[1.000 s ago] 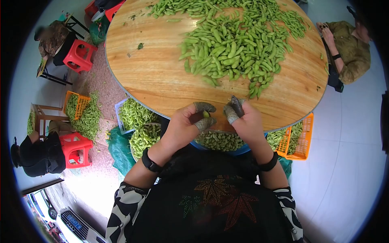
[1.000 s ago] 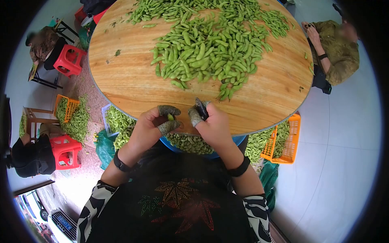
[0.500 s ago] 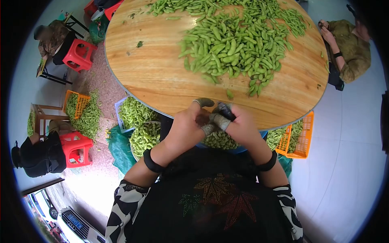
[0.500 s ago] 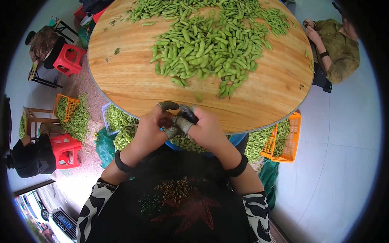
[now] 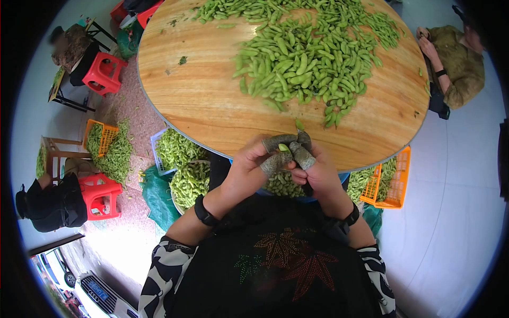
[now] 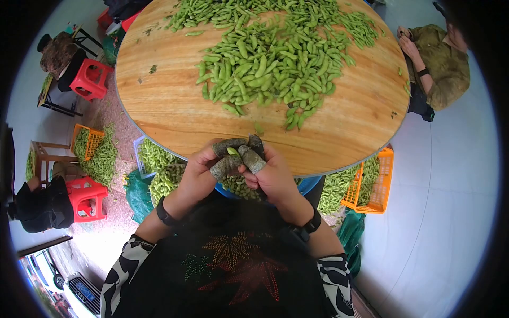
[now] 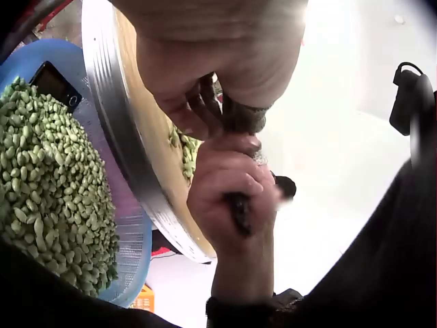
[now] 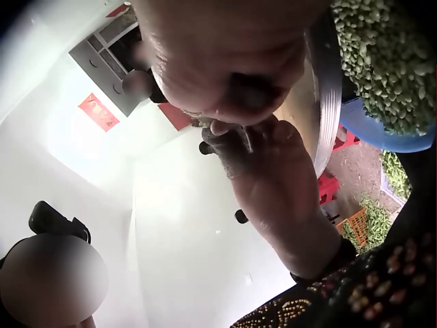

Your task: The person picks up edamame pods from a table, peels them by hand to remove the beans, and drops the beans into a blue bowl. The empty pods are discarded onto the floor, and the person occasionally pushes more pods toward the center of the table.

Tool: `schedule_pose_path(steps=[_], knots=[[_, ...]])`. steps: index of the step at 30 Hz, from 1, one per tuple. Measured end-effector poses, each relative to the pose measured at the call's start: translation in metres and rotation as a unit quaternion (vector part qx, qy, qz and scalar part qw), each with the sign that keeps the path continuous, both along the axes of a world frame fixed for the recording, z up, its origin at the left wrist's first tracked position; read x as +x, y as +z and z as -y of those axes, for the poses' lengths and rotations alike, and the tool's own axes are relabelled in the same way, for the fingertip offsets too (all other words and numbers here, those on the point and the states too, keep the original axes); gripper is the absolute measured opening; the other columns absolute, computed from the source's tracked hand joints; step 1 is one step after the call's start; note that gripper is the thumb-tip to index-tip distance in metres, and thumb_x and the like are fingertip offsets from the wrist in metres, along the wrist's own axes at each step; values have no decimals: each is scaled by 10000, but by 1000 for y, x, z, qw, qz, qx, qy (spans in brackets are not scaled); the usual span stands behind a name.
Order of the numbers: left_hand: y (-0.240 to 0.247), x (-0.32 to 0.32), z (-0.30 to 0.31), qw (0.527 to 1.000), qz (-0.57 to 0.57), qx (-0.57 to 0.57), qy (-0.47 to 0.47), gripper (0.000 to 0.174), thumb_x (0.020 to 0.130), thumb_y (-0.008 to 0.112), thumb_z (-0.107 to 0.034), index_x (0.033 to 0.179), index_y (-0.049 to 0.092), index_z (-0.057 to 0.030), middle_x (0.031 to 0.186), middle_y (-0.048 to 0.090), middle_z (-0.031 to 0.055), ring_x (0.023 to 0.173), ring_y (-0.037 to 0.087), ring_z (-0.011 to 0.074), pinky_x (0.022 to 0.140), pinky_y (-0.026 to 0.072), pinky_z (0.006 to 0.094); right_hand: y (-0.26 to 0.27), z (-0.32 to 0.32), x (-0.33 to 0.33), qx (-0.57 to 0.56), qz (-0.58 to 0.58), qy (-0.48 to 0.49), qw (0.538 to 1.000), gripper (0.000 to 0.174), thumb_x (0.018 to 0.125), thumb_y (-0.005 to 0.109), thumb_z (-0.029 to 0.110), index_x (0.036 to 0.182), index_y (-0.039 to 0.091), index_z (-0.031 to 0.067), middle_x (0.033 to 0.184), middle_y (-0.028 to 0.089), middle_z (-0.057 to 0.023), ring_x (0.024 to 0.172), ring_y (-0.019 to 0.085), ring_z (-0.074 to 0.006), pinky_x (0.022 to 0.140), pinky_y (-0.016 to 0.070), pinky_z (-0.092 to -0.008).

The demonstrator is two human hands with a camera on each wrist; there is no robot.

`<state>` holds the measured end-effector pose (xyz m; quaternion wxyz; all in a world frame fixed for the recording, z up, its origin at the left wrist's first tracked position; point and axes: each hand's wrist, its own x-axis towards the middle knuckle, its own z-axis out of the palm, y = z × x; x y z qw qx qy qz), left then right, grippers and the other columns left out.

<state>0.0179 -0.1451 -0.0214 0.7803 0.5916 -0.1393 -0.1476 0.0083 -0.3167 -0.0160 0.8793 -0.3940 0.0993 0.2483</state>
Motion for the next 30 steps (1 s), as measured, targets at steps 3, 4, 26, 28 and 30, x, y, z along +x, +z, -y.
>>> schedule_pose_path(steps=[3, 4, 26, 28, 30], knots=[[9, -3, 0, 998, -69, -9, 6, 288, 919, 517, 39, 1198, 564, -12, 1026, 583, 36, 934, 605, 126, 801, 512, 263, -13, -3, -3, -92, 109, -27, 989, 148, 940, 552, 140, 1051, 541, 42, 746, 565, -12, 572, 480, -48, 500, 393, -205], [7, -2, -1, 997, -71, -7, 7, 288, 919, 517, 39, 1198, 564, -12, 1026, 583, 36, 934, 605, 126, 801, 512, 263, -14, -3, -3, -90, 108, -27, 990, 148, 940, 552, 140, 1051, 541, 42, 746, 565, -12, 572, 480, -48, 500, 393, -205], [-3, 6, -14, 868, 295, 398, 26, 107, 860, 603, -60, 942, 595, 8, 769, 599, 149, 667, 580, 216, 611, 474, 342, 15, 15, 2, -399, 240, 166, 869, 466, 861, 506, 95, 1324, 466, 68, 768, 620, -112, 645, 601, -182, 620, 484, -305], [-9, 4, -15, 837, 346, 422, 35, 122, 849, 625, -64, 940, 593, 10, 742, 556, 153, 633, 545, 234, 588, 462, 356, 14, 15, 3, -396, 259, 162, 866, 440, 887, 500, 106, 1326, 469, 88, 726, 609, -83, 584, 577, -142, 567, 474, -281], [-10, 4, -18, 914, 249, 319, -3, 113, 860, 625, -79, 937, 599, 0, 714, 543, 125, 619, 529, 215, 572, 447, 343, 15, 17, 2, -239, 117, 192, 945, 397, 944, 481, 150, 1339, 457, 126, 691, 564, -33, 481, 492, -74, 453, 407, -219]])
